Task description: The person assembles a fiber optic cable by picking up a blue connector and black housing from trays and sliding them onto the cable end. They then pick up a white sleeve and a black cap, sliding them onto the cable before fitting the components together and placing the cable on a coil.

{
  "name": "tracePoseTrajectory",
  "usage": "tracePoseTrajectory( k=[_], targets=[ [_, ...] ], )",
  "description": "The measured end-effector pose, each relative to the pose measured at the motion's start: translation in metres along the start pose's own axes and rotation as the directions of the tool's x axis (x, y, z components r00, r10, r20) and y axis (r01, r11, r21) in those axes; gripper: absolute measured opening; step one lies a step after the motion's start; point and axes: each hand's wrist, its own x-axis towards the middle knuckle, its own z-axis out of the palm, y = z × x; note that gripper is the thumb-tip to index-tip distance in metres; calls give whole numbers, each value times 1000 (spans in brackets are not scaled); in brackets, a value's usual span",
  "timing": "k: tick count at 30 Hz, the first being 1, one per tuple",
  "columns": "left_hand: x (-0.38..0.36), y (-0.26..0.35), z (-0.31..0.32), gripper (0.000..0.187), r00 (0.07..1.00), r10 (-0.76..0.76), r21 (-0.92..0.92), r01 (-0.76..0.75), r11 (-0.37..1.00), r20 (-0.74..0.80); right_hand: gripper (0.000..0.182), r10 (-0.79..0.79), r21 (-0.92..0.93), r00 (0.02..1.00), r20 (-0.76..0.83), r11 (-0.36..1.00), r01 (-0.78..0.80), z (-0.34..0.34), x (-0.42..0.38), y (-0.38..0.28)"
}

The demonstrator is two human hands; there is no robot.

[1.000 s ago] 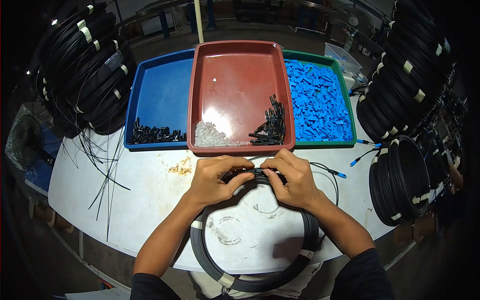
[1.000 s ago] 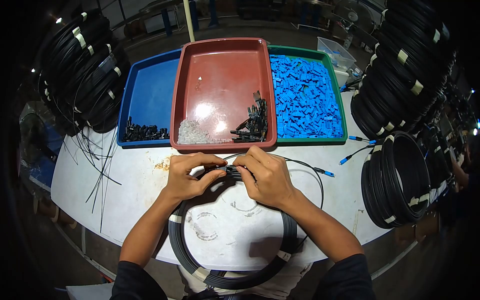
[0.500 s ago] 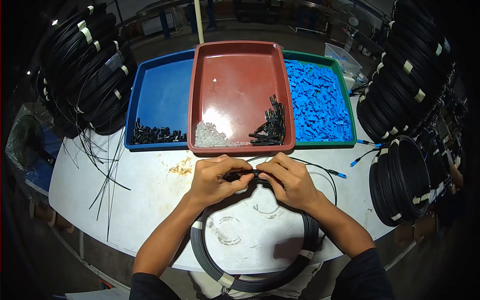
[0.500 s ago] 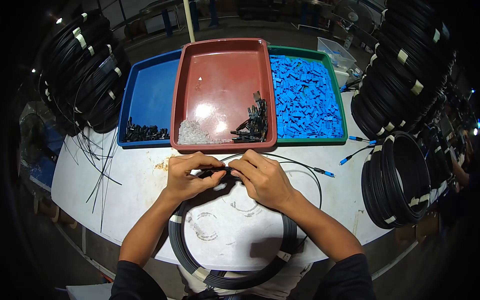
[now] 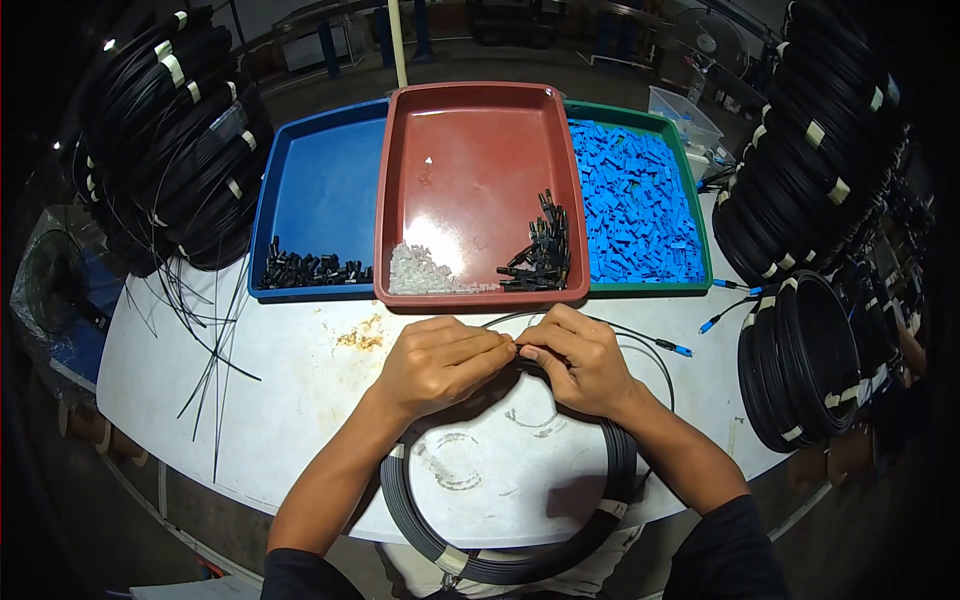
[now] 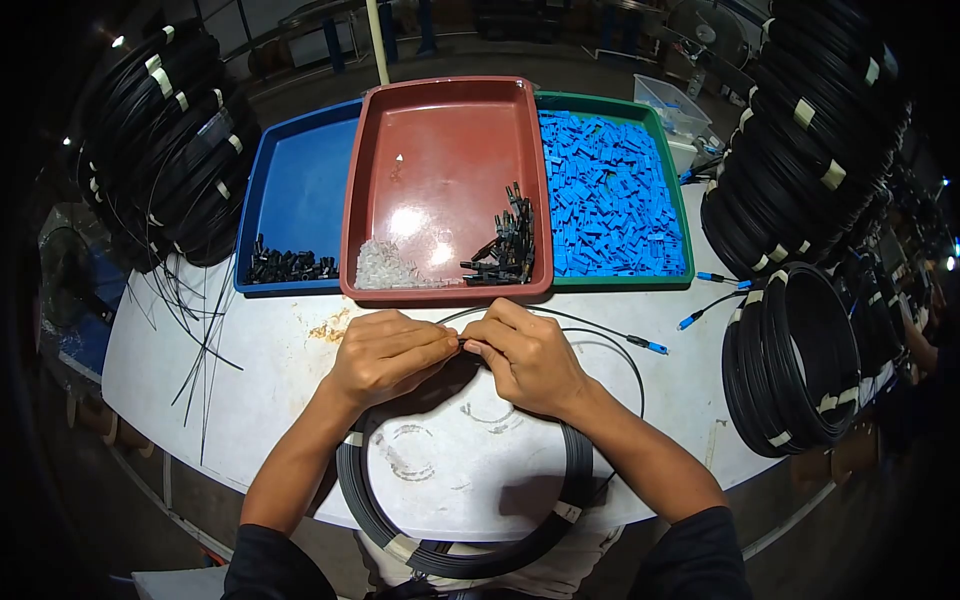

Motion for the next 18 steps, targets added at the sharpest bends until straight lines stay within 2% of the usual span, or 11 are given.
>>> tracePoseTrajectory(
  k=[4, 6, 7, 9, 11, 13, 15, 18],
  targets=[
    [-5, 0, 2, 17, 998, -61, -40, 60, 997, -5, 23, -30, 16, 1000, 2, 999, 30, 0, 0, -3],
    [-6, -1, 2, 17, 983, -186, -169, 181, 969, -12, 27, -29, -3, 1000, 8, 1000, 29, -1, 1, -6],
    [-6, 0, 1, 17, 983, -186, -168, 181, 969, -12, 31, -64, -39, 998, 1, 997, 64, -1, 1, -7],
    [-5, 3, -2, 15, 930, -364, -261, 364, 894, 51, 34, -97, -74, 995, -5, 993, 97, -2, 2, -9],
    [-5, 3, -2, 15, 923, -381, -303, 378, 875, 50, 35, -141, -140, 989, -53, 981, 133, -4, 4, -10],
    [-4, 3, -2, 16, 916, -398, -346, 390, 853, 50, 34, -141, -147, 986, -88, 981, 127, -3, 1, -9],
    [-4, 4, -4, 15, 877, -468, -424, 465, 777, 104, 33, -140, -154, 983, -123, 981, 120, -1, -1, -7],
    [-3, 4, -5, 15, 871, -478, -458, 474, 751, 118, 36, -209, -134, 968, -138, 972, 191, 0, -3, -5]
  ],
)
